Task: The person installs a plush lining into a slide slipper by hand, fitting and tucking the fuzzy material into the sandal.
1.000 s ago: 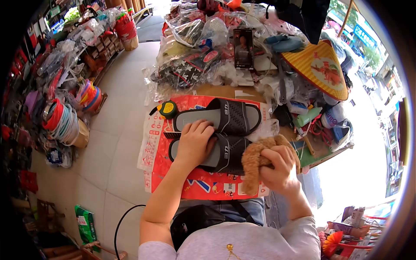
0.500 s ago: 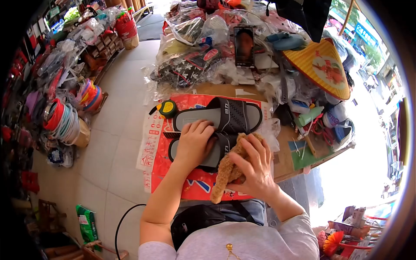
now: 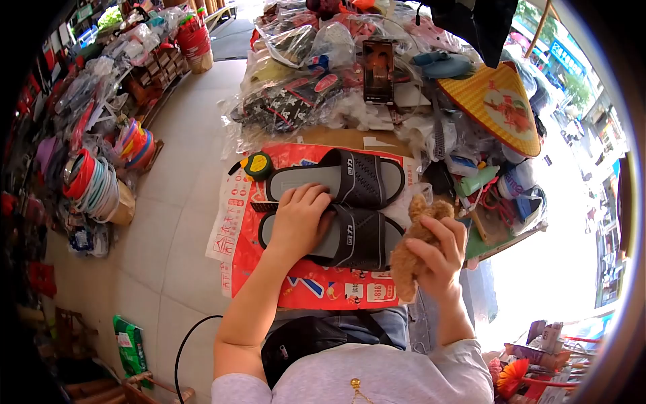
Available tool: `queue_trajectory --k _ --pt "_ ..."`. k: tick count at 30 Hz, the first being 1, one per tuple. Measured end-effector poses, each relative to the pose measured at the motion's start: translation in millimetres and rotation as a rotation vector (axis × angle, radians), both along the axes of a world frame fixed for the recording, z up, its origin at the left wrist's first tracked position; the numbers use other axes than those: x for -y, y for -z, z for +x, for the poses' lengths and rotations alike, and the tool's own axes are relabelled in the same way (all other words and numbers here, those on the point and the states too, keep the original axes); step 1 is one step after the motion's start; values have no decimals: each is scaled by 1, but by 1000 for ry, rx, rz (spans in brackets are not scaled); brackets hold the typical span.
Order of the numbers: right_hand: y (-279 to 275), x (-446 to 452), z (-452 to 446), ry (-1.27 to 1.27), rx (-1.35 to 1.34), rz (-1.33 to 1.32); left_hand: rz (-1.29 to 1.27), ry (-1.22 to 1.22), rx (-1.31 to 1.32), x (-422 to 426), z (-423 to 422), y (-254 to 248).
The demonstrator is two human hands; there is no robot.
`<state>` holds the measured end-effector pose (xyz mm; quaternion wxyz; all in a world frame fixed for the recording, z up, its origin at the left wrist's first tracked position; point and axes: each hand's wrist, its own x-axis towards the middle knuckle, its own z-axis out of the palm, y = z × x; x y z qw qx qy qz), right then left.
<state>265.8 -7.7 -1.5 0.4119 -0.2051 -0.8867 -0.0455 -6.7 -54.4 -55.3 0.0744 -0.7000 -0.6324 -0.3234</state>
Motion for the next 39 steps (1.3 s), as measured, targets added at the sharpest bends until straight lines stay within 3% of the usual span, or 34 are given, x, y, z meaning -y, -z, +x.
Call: queue_trajectory --k 2,4,9,13,15,20,25,27,30,32,33,35,39 --pt "5 8 -20 -102 49 12 8 3 -6 -1 0 1" --pt "7 25 -42 -212 291 -178 8 0 -14 1 -1 2" --pt "3 22 -35 -358 284 -460 -9 3 2 0 0 0" --pt "25 36 -45 -271 75 -424 -17 6 4 1 -1 -1" --pt "31 40 -53 -26 64 -310 -9 7 0 1 -1 -1" --pt "24 36 -41 -83 160 -410 -2 10 -16 0 -1 0" --pt "29 12 -5 -163 131 -188 15 14 -4 1 -2 1" --pt "23 3 5 -78 10 -234 17 13 -3 1 -2 2" --pt "20 4 2 108 -62 -102 11 11 0 0 -1 1" --pt "27 9 -15 -10 -105 -21 15 13 -4 0 -1 1" --pt "22 14 -20 -198 52 -168 15 13 -9 1 -1 1" --pt "20 28 -33 -263 287 -205 18 10 -15 1 -2 1" --pt "12 10 -13 -381 267 -398 9 4 -4 1 0 -1"
